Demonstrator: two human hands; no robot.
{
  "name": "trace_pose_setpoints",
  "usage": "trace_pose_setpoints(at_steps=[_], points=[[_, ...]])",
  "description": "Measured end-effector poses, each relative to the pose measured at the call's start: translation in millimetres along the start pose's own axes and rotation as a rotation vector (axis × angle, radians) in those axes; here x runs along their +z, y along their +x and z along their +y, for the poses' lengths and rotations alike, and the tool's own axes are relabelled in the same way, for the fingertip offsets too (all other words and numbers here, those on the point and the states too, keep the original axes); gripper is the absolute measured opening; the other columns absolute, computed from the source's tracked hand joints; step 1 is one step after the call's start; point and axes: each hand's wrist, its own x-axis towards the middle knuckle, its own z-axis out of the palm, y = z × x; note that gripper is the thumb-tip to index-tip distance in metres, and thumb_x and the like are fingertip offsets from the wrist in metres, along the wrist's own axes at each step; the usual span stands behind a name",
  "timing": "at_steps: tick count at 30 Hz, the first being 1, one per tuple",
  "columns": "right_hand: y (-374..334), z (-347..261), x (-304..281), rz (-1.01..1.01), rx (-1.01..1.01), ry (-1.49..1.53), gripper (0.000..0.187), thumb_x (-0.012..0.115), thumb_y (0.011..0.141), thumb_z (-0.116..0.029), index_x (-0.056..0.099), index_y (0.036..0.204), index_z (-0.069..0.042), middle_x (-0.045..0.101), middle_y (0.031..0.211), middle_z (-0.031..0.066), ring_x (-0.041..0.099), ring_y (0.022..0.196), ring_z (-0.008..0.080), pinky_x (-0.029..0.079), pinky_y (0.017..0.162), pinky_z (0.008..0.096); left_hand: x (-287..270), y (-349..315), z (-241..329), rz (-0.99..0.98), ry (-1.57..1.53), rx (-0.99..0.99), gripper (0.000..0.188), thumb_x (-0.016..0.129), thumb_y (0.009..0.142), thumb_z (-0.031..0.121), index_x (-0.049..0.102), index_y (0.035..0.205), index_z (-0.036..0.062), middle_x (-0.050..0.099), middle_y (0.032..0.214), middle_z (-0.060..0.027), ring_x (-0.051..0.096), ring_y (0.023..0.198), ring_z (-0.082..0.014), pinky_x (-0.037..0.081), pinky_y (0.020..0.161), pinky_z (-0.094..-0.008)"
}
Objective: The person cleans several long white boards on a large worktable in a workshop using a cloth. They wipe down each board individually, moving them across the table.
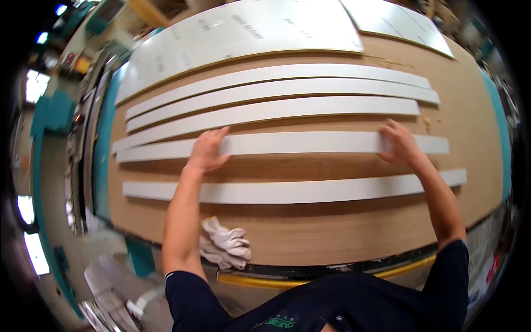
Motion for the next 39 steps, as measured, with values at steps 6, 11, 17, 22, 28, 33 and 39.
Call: trace_pose_setpoints(at_steps=[6, 11, 17, 22, 28, 33, 39], points=[[-71.8, -13.1, -46.3, 0.009, 0.050, -0.002, 0.052, 0.076, 0.053, -0.015, 0.057, 0.100, -0.005, 0.057, 0.100, 0.0164, 0.056, 0.093, 0.0392, 0.048, 0.079, 0.0442, -50.2, -32.0, 62.0, 0.147, -0.021, 0.106, 0.062, 0.080, 0.060, 0.020, 0.059, 0.116, 0.0032, 0.063, 0.101, -0.0170, 0.061, 0.094, -0.0351, 0.051, 0.084, -0.0416], [-117.2, -16.1, -59.1, 0.002, 0.084, 0.010, 0.058, 0.079, 0.051, -0.013, 0.057, 0.104, -0.005, 0.056, 0.109, 0.0182, 0.055, 0.101, 0.0396, 0.047, 0.083, 0.0441, -49.1, -67.9, 98.7, 0.108, -0.039, 0.132, 0.063, 0.081, 0.062, 0.025, 0.058, 0.117, 0.0040, 0.062, 0.103, -0.0131, 0.060, 0.095, -0.0303, 0.050, 0.085, -0.0390], [-136.3, -32.5, -32.5, -0.213, 0.179, 0.023, 0.094, 0.086, 0.045, -0.009, 0.045, 0.130, -0.009, 0.047, 0.130, 0.0175, 0.046, 0.121, 0.0362, 0.041, 0.101, 0.0446, 14.3, -116.8, 99.2, -0.196, 0.074, -0.048, 0.080, 0.080, 0.068, 0.032, 0.044, 0.136, 0.0094, 0.037, 0.144, -0.0144, 0.035, 0.135, -0.0338, 0.026, 0.113, -0.0498], [-142.1, -30.7, -18.2, -0.190, 0.112, -0.065, 0.087, 0.082, 0.053, -0.009, 0.044, 0.132, -0.008, 0.050, 0.124, 0.0158, 0.048, 0.116, 0.0362, 0.042, 0.098, 0.0441, 18.6, -128.8, 60.3, -0.188, 0.131, -0.153, 0.081, 0.078, 0.068, 0.022, 0.040, 0.139, 0.0104, 0.047, 0.135, -0.0141, 0.041, 0.130, -0.0317, 0.029, 0.112, -0.0475], [-135.9, -11.8, -24.5, -0.276, 0.102, -0.070, 0.080, 0.081, 0.057, -0.011, 0.046, 0.129, -0.008, 0.052, 0.120, 0.0171, 0.052, 0.109, 0.0367, 0.043, 0.095, 0.0429, 14.0, -120.8, 42.6, -0.265, 0.070, -0.135, 0.073, 0.078, 0.061, 0.013, 0.050, 0.129, 0.0076, 0.060, 0.111, -0.0129, 0.057, 0.106, -0.0323, 0.044, 0.096, -0.0404], [-69.7, -53.3, -48.4, -0.313, 0.155, 0.124, 0.091, 0.084, 0.061, -0.020, 0.039, 0.140, -0.011, 0.050, 0.127, 0.0177, 0.050, 0.117, 0.0363, 0.043, 0.099, 0.0439, 6.8, -119.5, 48.5, -0.273, 0.060, -0.135, 0.074, 0.080, 0.059, 0.014, 0.050, 0.127, 0.0082, 0.060, 0.107, -0.0128, 0.058, 0.103, -0.0311, 0.046, 0.094, -0.0397], [79.0, -28.8, 29.7, -0.093, -0.040, 0.037, 0.081, 0.081, 0.066, -0.021, 0.043, 0.136, -0.009, 0.048, 0.130, 0.0172, 0.045, 0.122, 0.0346, 0.042, 0.101, 0.0419, 13.7, -107.6, 48.4, -0.178, 0.134, 0.024, 0.080, 0.079, 0.057, 0.010, 0.048, 0.131, 0.0094, 0.059, 0.108, -0.0126, 0.058, 0.102, -0.0308, 0.047, 0.089, -0.0401]])
